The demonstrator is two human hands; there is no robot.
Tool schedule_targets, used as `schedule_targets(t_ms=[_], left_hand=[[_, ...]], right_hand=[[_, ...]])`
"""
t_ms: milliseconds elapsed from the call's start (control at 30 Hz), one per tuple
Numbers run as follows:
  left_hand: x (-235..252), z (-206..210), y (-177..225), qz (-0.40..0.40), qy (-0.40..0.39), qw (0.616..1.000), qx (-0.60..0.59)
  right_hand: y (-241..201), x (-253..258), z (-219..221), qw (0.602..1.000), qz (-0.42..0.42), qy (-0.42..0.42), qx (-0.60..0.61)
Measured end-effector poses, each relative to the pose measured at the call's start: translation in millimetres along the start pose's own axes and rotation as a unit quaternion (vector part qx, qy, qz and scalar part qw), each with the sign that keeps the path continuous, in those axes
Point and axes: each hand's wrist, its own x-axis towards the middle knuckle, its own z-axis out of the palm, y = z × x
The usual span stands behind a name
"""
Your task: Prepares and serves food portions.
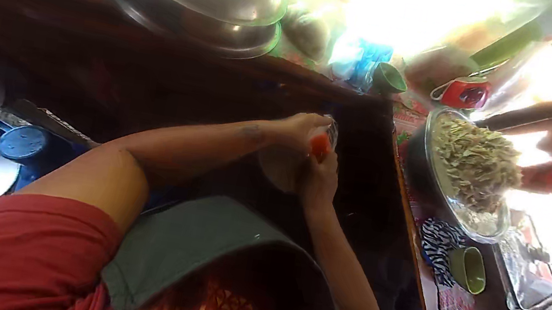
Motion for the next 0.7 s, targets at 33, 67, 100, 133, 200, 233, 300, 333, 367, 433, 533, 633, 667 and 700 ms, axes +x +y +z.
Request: schedule_targets(t_ms=[33,67,100,133,200,233,300,333,367,433,533,633,667,700], left_hand=[[-1.0,4.3,-5.4,-0.028,0.011,0.999,-0.014],[-2.3,8.1,-10.4,-0.06,0.027,0.997,-0.044],[-2.8,10.6,-15.4,-0.083,0.049,0.992,-0.078],[-3.5,12.0,-19.7,-0.094,0.066,0.988,-0.107],[-4.1,16.9,-25.8,-0.094,0.078,0.982,-0.144],[-2.4,15.7,-27.2,-0.092,0.083,0.98,-0.158],[0.9,12.4,-28.9,-0.093,0.105,0.971,-0.194],[2.9,10.9,-29.5,-0.101,0.11,0.966,-0.211],[5.4,8.0,-30.4,-0.11,0.114,0.963,-0.219],[6.2,2.4,-33.4,-0.125,0.128,0.956,-0.232],[-3.6,-6.1,-37.8,-0.145,0.151,0.947,-0.245],[-24.1,-14.6,-43.5,-0.176,0.176,0.938,-0.241],[-32.6,-17.5,-45.4,-0.192,0.183,0.938,-0.223],[-41.2,-20.0,-48.0,-0.221,0.187,0.938,-0.194]], right_hand=[[0.9,-0.7,4.4,0.999,-0.024,-0.003,-0.022],[1.1,-0.9,5.3,0.998,-0.044,-0.002,-0.041],[2.3,1.3,6.0,0.997,-0.061,0.007,-0.056],[4.9,4.0,8.0,0.995,-0.073,0.013,-0.06],[8.7,7.2,8.5,0.996,-0.074,0.008,-0.055],[10.7,11.8,8.0,0.995,-0.079,0.019,-0.06],[16.2,18.8,4.4,0.997,-0.067,0.002,-0.049],[19.8,21.4,-0.7,0.998,-0.046,-0.034,-0.015],[26.2,25.7,-5.0,0.998,-0.039,-0.046,0.027],[45.4,34.4,-14.0,0.987,-0.034,-0.023,0.158],[82.5,52.7,-26.8,0.878,0.083,-0.031,0.471],[115.5,78.2,-11.4,0.773,0.217,-0.109,0.586],[125.8,87.6,7.5,0.788,0.245,-0.135,0.548],[135.1,97.0,31.0,0.822,0.264,-0.169,0.475]])
